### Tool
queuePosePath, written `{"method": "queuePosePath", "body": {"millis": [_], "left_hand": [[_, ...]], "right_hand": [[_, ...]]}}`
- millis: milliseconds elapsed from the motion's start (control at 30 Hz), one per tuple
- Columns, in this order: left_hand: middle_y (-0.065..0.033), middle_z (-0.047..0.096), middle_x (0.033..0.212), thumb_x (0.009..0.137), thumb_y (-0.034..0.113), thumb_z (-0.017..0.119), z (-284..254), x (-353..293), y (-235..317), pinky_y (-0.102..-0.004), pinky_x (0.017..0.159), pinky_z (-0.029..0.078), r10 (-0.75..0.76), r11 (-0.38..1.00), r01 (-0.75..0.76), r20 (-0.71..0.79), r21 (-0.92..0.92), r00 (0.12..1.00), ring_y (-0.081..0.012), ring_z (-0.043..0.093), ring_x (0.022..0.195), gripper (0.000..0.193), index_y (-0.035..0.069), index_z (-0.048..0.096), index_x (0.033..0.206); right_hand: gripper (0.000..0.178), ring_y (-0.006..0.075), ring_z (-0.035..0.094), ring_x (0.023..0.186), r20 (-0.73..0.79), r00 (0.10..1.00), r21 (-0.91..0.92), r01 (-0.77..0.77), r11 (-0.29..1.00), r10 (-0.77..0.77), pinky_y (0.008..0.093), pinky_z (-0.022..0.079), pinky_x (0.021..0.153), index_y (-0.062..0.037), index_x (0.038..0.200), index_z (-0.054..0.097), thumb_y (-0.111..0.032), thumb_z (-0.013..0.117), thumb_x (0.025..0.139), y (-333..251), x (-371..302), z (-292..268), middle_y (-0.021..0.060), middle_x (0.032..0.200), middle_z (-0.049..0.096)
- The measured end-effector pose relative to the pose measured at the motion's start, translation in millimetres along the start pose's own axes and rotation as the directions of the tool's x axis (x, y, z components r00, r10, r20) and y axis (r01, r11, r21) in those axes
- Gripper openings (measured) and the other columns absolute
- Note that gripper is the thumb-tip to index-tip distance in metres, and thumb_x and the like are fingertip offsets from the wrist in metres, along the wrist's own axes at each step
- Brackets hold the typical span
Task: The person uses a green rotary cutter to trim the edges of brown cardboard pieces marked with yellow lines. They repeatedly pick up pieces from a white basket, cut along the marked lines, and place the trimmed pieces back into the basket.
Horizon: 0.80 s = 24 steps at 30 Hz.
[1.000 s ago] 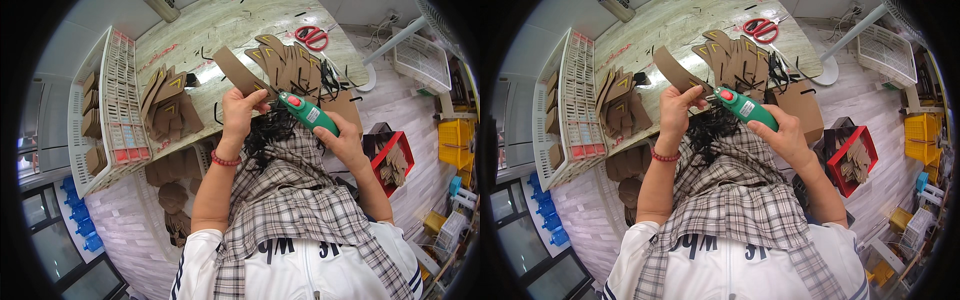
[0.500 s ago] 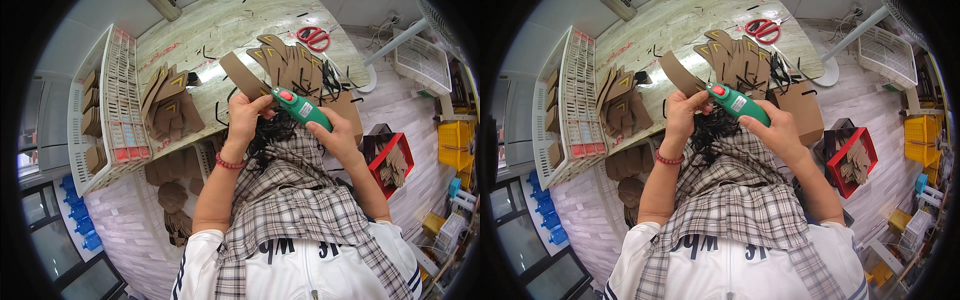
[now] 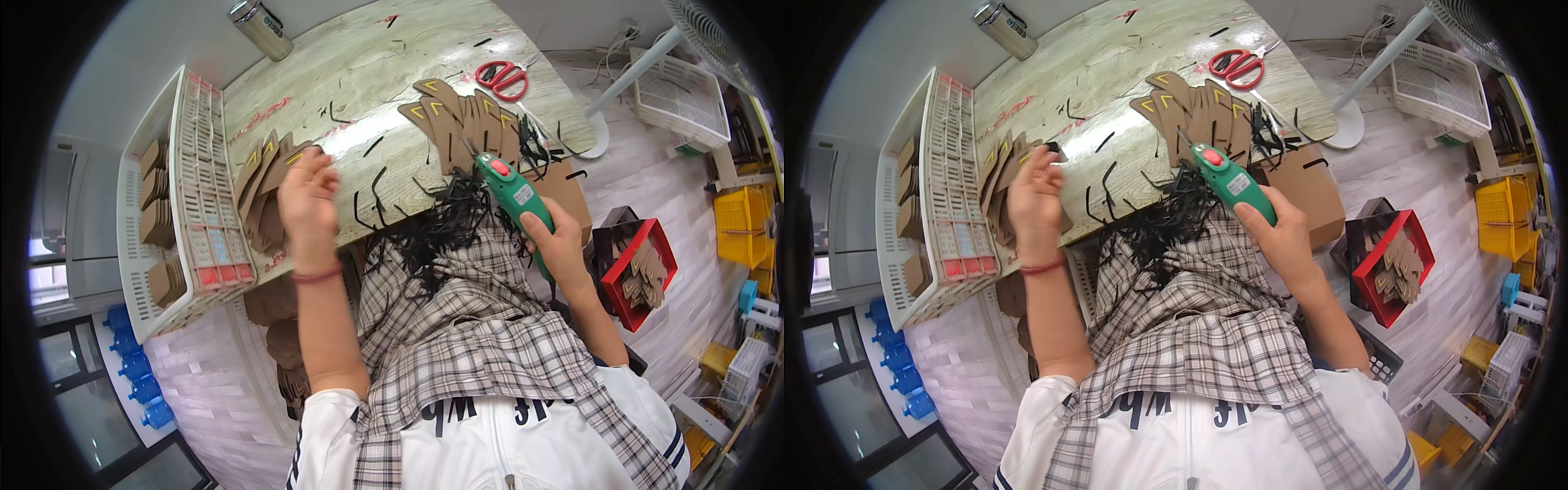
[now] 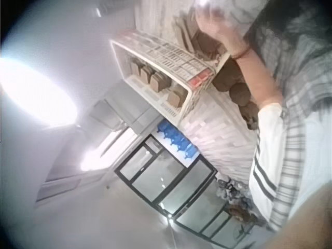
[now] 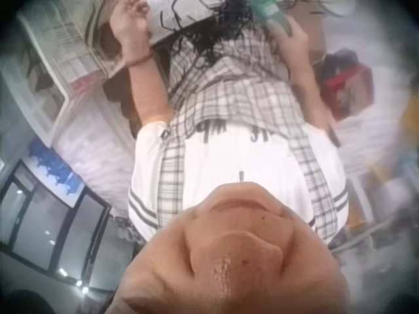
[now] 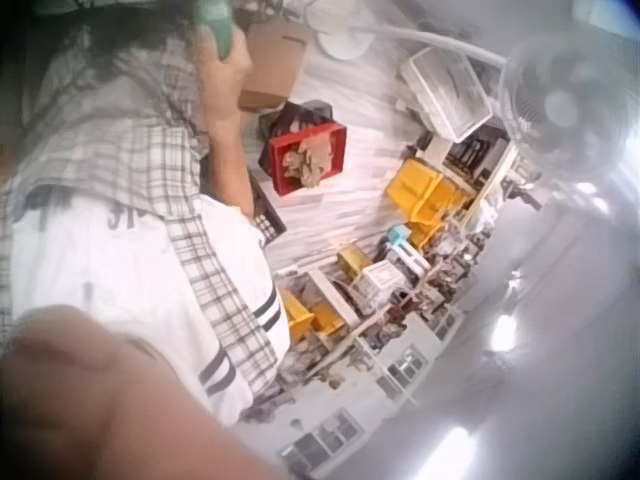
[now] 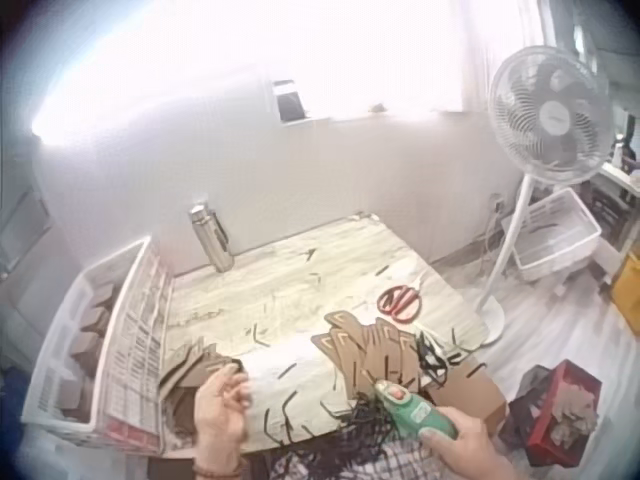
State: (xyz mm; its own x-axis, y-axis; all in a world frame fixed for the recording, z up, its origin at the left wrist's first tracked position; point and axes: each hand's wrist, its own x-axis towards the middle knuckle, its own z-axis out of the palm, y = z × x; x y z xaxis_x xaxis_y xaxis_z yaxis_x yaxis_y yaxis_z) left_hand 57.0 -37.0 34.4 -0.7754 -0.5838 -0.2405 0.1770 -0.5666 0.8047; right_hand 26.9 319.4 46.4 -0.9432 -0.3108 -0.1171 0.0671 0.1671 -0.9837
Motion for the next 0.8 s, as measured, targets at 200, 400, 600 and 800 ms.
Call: {"method": "queuePosePath", "body": {"millis": [200,400,600,800], "left_hand": [[-0.0102,0.058,0.114,0.081,0.023,0.067,133,-2,-130,-0.0417,0.096,0.039,0.420,-0.099,-0.788,0.743,0.608,0.521,-0.0272,0.051,0.112,0.042,0.009,0.056,0.119],[-0.0109,0.035,0.147,0.083,0.037,0.060,96,35,-153,-0.0497,0.111,0.015,0.180,-0.312,-0.647,0.712,0.695,0.678,-0.0305,0.028,0.136,0.064,0.016,0.040,0.140],[-0.0118,0.054,0.120,0.076,0.031,0.069,51,35,-98,-0.0470,0.098,0.030,0.309,-0.074,-0.469,0.467,0.880,0.829,-0.0302,0.047,0.114,0.060,0.009,0.051,0.129],[-0.0119,0.054,0.104,0.073,0.028,0.072,76,23,-98,-0.0451,0.089,0.034,0.352,-0.273,-0.365,0.446,0.890,0.823,-0.0302,0.048,0.103,0.046,0.011,0.063,0.115]], "right_hand": [[0.036,0.0039,0.048,0.053,-0.153,0.988,0.003,-0.027,1.000,0.027,0.0195,0.040,0.048,0.0012,0.110,0.060,-0.028,0.064,0.089,4,-7,-17,-0.0010,0.072,0.055],[0.036,0.0057,0.048,0.054,-0.154,0.988,-0.052,-0.034,0.998,0.026,0.0206,0.039,0.050,0.0015,0.108,0.058,-0.030,0.060,0.091,9,-9,-24,0.0015,0.069,0.055],[0.037,0.0041,0.047,0.053,-0.104,0.993,-0.012,-0.049,0.999,0.047,0.0207,0.039,0.048,0.0013,0.108,0.060,-0.030,0.065,0.088,21,4,-12,-0.0014,0.069,0.054],[0.036,0.0044,0.046,0.053,-0.046,0.998,-0.006,-0.031,1.000,0.031,0.0213,0.038,0.048,0.0011,0.105,0.061,-0.030,0.067,0.087,21,13,9,-0.0014,0.068,0.054]]}}
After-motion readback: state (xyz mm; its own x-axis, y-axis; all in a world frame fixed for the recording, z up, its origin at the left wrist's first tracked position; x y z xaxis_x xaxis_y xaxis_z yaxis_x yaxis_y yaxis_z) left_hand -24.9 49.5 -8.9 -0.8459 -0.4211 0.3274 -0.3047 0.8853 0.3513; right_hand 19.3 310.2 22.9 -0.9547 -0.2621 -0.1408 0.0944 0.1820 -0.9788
